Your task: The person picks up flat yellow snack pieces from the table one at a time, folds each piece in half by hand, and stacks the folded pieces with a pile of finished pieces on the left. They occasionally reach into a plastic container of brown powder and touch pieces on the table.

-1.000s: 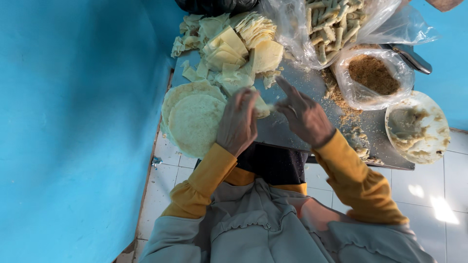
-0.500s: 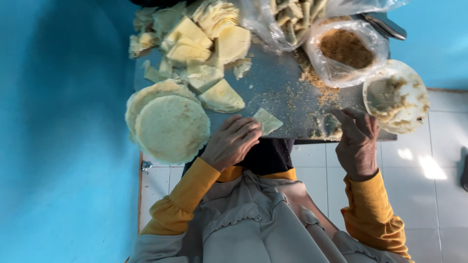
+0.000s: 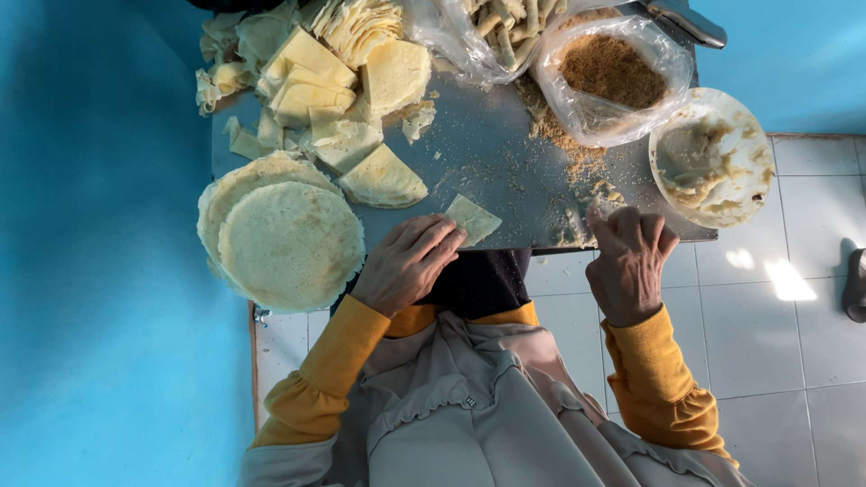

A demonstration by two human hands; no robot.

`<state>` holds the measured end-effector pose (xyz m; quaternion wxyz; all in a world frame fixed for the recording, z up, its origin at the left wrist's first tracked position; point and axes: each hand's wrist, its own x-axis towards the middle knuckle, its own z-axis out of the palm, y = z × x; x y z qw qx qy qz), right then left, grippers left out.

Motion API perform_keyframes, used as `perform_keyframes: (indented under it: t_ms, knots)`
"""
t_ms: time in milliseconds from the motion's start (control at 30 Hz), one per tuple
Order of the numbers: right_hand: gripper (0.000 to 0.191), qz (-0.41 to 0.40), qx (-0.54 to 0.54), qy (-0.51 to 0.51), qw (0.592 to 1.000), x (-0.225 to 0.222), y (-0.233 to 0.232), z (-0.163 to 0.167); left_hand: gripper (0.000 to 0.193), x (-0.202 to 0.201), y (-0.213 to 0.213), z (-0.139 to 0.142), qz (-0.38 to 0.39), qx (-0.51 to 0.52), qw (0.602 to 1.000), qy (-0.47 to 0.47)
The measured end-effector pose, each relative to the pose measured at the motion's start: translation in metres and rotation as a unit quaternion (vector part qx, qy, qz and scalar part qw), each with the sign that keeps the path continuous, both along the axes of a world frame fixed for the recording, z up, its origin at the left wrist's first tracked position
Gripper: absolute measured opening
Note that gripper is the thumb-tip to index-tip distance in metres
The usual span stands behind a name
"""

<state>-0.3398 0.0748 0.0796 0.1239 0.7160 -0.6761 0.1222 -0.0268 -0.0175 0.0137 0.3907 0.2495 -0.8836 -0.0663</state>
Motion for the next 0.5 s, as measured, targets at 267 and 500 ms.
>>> perform_keyframes:
  t_ms: [267, 500]
  knots:
    - [0.055, 0.048, 0.022, -0.098, 0.994, 0.017, -0.031, 0.022, 0.036, 0.001, -0.001, -0.008, -0.002, -0.02, 1.0, -0.007]
    - [0.05, 0.234, 0.025, -0.048, 0.971, 0.083, -0.074, 0.015, 0.034, 0.001, 0.0, -0.011, -0.015, 0.014, 1.0, 0.013]
